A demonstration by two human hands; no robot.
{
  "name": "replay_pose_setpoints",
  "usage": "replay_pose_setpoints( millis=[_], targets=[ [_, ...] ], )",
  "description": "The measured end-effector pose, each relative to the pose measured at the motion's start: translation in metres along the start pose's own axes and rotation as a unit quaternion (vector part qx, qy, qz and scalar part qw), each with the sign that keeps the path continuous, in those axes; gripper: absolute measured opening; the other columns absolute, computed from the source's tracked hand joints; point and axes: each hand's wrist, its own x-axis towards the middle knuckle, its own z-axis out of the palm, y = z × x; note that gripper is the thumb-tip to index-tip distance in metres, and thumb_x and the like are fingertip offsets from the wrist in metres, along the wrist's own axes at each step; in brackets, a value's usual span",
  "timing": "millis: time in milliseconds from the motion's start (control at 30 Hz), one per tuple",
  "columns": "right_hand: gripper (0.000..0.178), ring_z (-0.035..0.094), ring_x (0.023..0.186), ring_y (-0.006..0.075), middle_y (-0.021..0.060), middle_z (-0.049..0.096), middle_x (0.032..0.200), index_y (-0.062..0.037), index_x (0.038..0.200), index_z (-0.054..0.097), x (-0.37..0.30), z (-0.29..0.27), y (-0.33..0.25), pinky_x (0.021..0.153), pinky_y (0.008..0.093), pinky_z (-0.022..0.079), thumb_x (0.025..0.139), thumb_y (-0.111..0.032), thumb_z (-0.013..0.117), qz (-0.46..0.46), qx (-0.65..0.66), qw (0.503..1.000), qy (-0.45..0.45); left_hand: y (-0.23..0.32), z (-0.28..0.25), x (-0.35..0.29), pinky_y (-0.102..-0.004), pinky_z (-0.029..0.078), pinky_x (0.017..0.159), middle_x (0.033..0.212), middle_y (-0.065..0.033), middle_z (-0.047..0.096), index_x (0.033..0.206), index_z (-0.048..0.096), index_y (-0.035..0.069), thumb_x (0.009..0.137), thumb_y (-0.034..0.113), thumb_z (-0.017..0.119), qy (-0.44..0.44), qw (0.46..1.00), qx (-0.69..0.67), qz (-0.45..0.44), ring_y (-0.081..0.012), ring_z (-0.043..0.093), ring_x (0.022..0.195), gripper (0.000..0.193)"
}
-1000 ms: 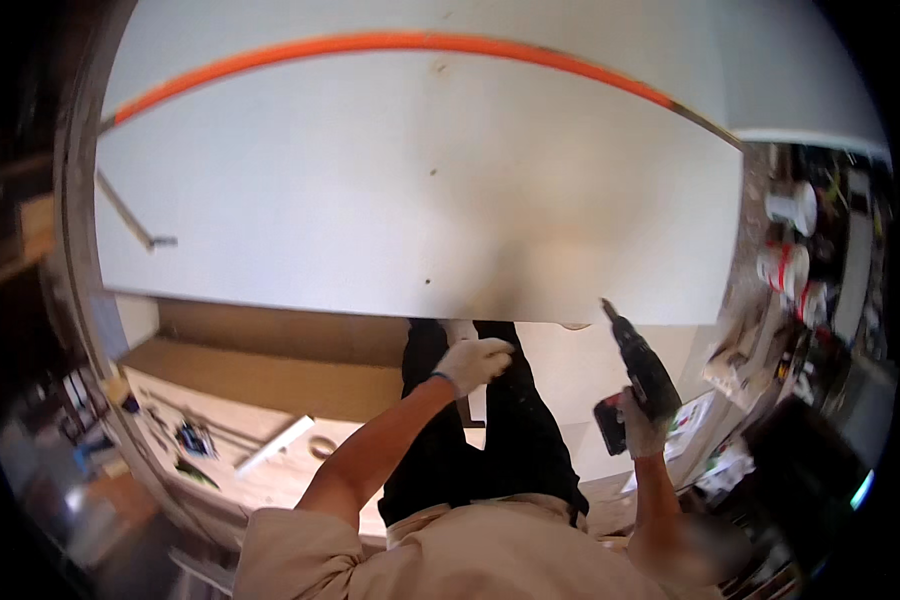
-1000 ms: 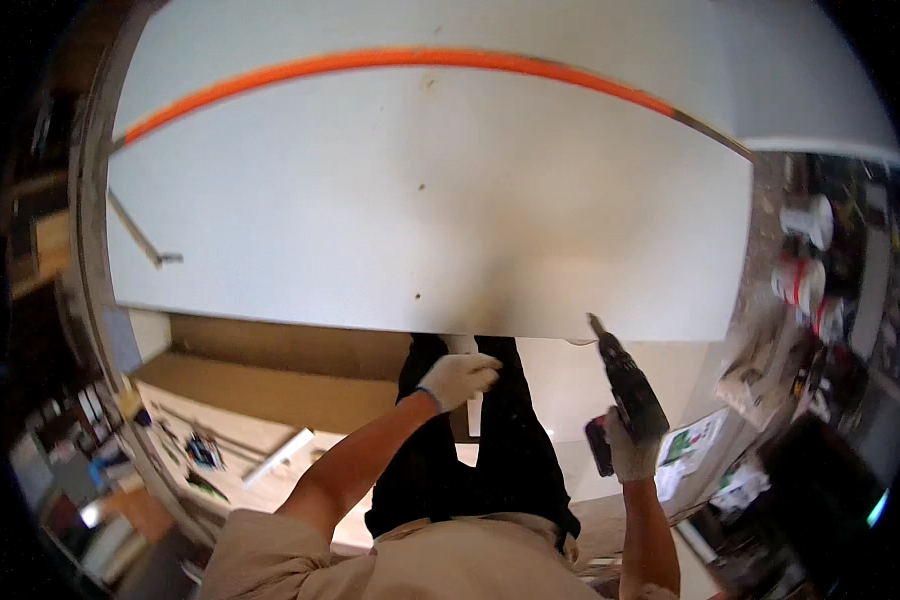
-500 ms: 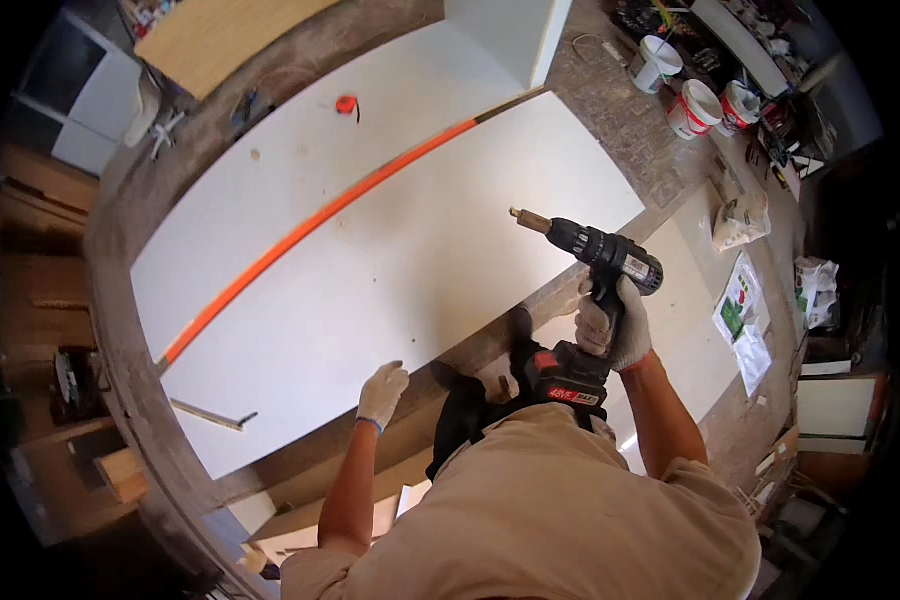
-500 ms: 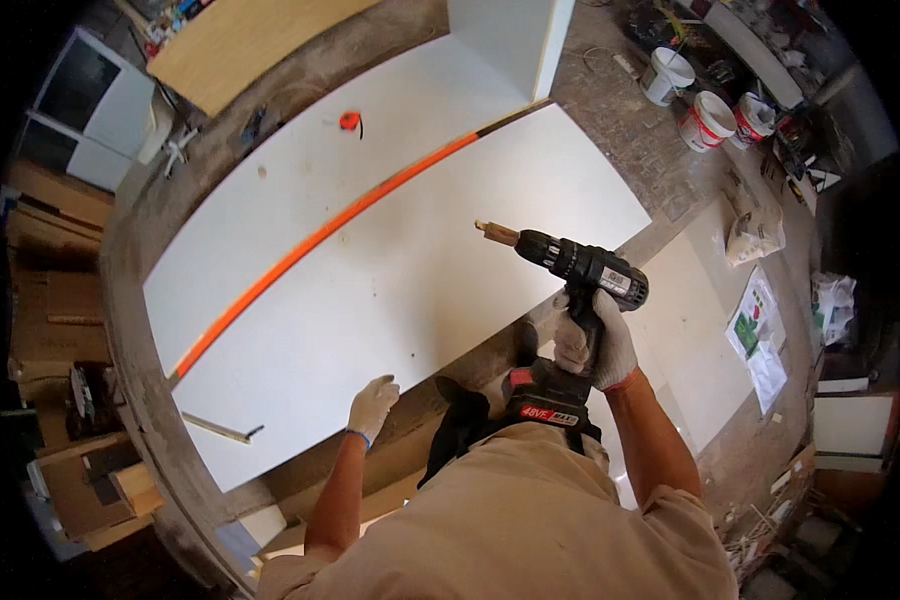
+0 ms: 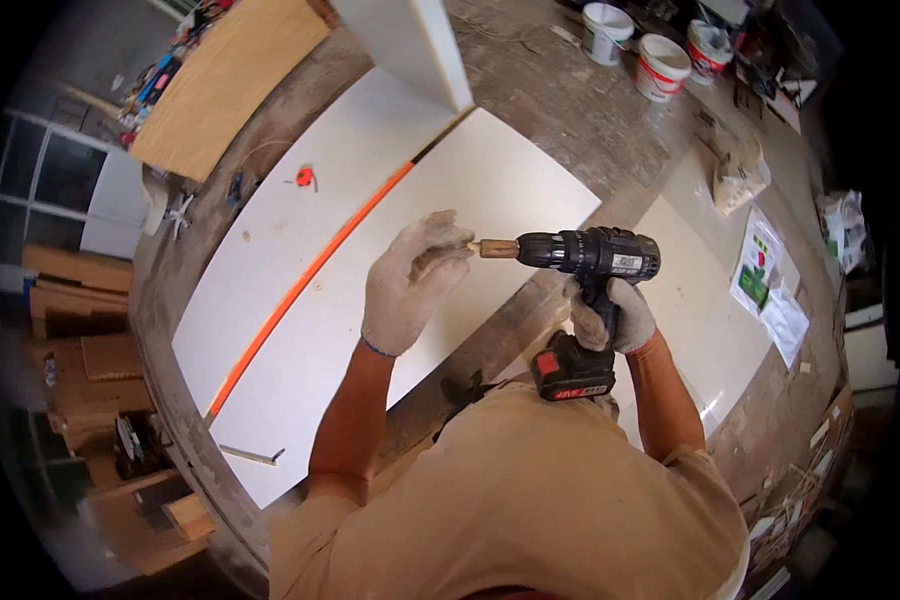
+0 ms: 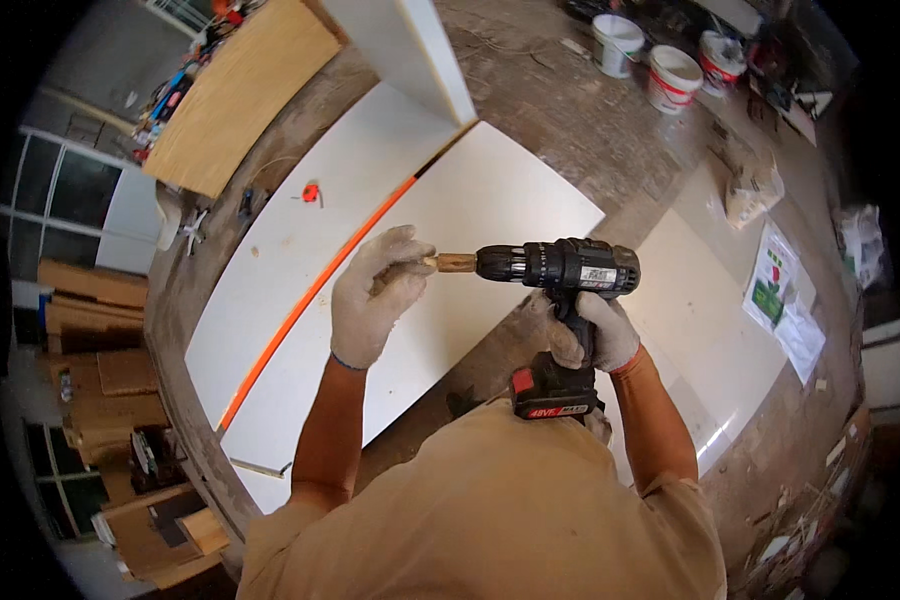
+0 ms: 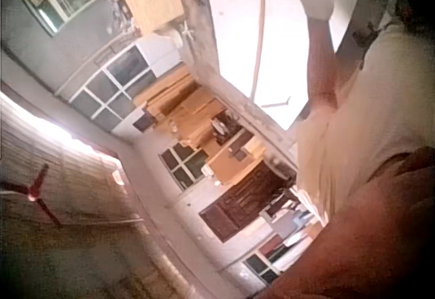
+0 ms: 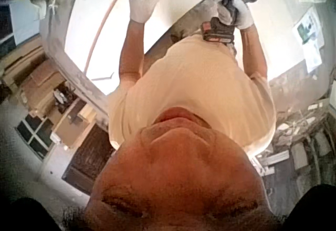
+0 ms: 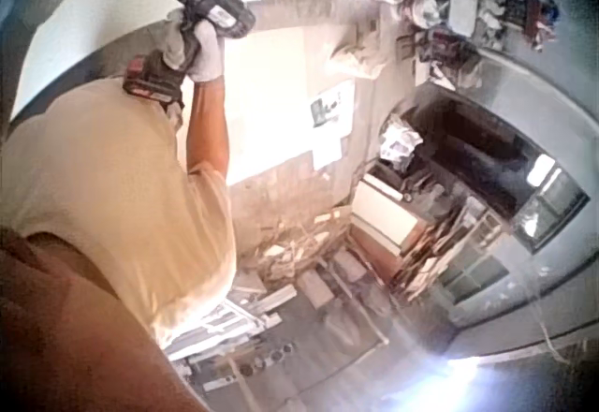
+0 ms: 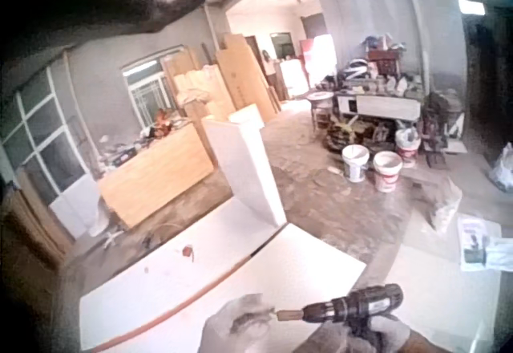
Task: The person uses a power drill to make holes in a white board, then retrieves a hinge and a square ruler from a workbench. They position the board on a table, place the ruler on it, and mark measurements with a pen.
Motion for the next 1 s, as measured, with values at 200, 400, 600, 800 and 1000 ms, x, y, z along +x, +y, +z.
replay_pose_setpoints(
  millis=[200, 400, 600, 800, 1000],
  targets=[
    [0.073, 0.051, 0.041, 0.0131, 0.0055, 0.057, 0.056, 0.0044, 0.119, 0.067, -0.027, -0.048, -0.083, 0.040, 0.0270, 0.043, 0.089, -0.061, 0.076, -0.026, -0.049, 0.994, 0.089, 0.016, 0.087, 0.096, -0.0311, 0.058, 0.089, 0.105, -0.0101, 0.076, 0.115, 0.075, 0.000, 0.093, 0.006, 0.072, -0.060, 0.985, 0.127, 0.101, -0.0175, 0.074, 0.097, 0.023],
    [0.068, 0.053, 0.043, 0.0125, 0.0064, 0.060, 0.059, 0.0049, 0.119, 0.068, -0.029, -0.090, -0.139, 0.041, 0.0276, 0.042, 0.089, -0.055, 0.077, -0.064, -0.125, 0.978, 0.153, 0.022, 0.161, 0.207, -0.0314, 0.056, 0.094, 0.111, -0.0122, 0.075, 0.125, 0.071, -0.002, 0.103, 0.012, 0.062, 0.018, 0.977, 0.148, 0.155, -0.0165, 0.072, 0.103, 0.028],
    [0.072, 0.053, 0.044, 0.0128, 0.0069, 0.059, 0.061, 0.0050, 0.124, 0.066, -0.028, -0.123, -0.192, 0.042, 0.0268, 0.043, 0.089, -0.057, 0.077, -0.120, -0.040, 0.972, 0.199, -0.002, 0.196, 0.290, -0.0323, 0.053, 0.103, 0.130, -0.0121, 0.070, 0.131, 0.066, -0.005, 0.098, 0.004, 0.065, -0.254, 0.960, -0.113, 0.035, -0.0178, 0.066, 0.119, 0.034],
    [0.073, 0.050, 0.043, 0.0129, 0.0058, 0.057, 0.059, 0.0048, 0.126, 0.064, -0.002, -0.188, -0.252, 0.041, 0.0271, 0.043, 0.091, -0.059, 0.075, -0.141, -0.071, 0.960, 0.229, -0.005, 0.257, 0.376, -0.0319, 0.055, 0.093, 0.115, -0.0103, 0.073, 0.122, 0.071, -0.005, 0.094, 0.005, 0.068, -0.304, 0.952, -0.040, 0.006, -0.0172, 0.069, 0.107, 0.029],
    [0.051, 0.055, 0.047, 0.0127, 0.0049, 0.061, 0.062, -0.0004, 0.115, 0.066, 0.045, -0.294, -0.355, 0.045, 0.0274, 0.043, 0.090, -0.043, 0.077, -0.088, -0.130, 0.967, 0.201, -0.022, 0.330, 0.485, -0.0317, 0.056, 0.087, 0.101, -0.0105, 0.075, 0.118, 0.073, -0.005, 0.097, 0.015, 0.065, -0.265, 0.957, 0.112, -0.045, -0.0162, 0.071, 0.094, 0.029]
  ],
)
